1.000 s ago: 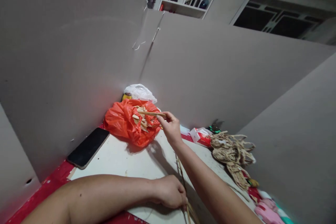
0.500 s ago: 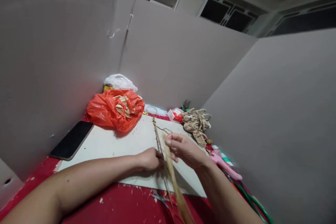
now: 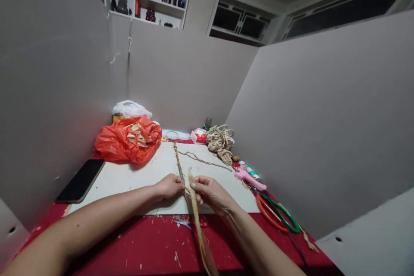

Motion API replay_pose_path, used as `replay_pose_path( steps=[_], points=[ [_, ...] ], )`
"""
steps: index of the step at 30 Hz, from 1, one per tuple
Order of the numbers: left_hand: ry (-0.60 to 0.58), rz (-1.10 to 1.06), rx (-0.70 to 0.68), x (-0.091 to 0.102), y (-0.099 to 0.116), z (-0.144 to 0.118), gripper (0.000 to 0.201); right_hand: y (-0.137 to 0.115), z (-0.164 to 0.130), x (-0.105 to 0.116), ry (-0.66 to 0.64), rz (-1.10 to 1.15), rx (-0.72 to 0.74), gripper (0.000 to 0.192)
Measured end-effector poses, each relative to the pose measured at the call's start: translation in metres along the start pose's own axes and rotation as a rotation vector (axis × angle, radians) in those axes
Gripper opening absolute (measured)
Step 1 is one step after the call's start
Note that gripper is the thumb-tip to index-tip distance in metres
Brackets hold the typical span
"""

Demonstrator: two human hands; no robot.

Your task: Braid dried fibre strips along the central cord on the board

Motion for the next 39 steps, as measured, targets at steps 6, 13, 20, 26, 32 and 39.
replay_pose_path(
  steps=[6,13,20,26,32,39],
  points=[
    [0.040,0.048,0.069,0.000,0.002,-0.010,0.034,0.006,0.019,-0.005,-0.088,0.006,-0.031,0.035],
    [0.286,-0.104,0.057,0.003,0.002,-0.019,0.019,0.016,0.023,-0.016,-0.267,-0.102,-0.054,0.033],
    [0.351,-0.189,0.042,0.002,0.003,-0.022,0.012,0.019,0.028,-0.029,-0.400,-0.203,-0.063,0.028],
    [0.448,-0.289,-0.044,0.006,0.001,-0.022,0.018,0.017,0.026,-0.031,-0.331,-0.242,0.010,0.028],
    [0.498,-0.324,-0.155,0.005,0.002,-0.018,0.021,0.018,0.018,-0.024,-0.256,-0.280,0.048,0.029],
    [0.441,-0.259,-0.170,0.001,0.000,-0.014,0.024,0.023,0.016,-0.029,-0.268,-0.227,0.041,0.029]
  ],
)
Point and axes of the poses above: each hand's wrist, its own z-axis towards the middle knuckle, its own x-axis out of the back of the hand, y = z × x, the point moved 6 cm from there along z, towards the middle knuckle, and after that the axes turned 7 degrees about -z, right-handed, at the moved point
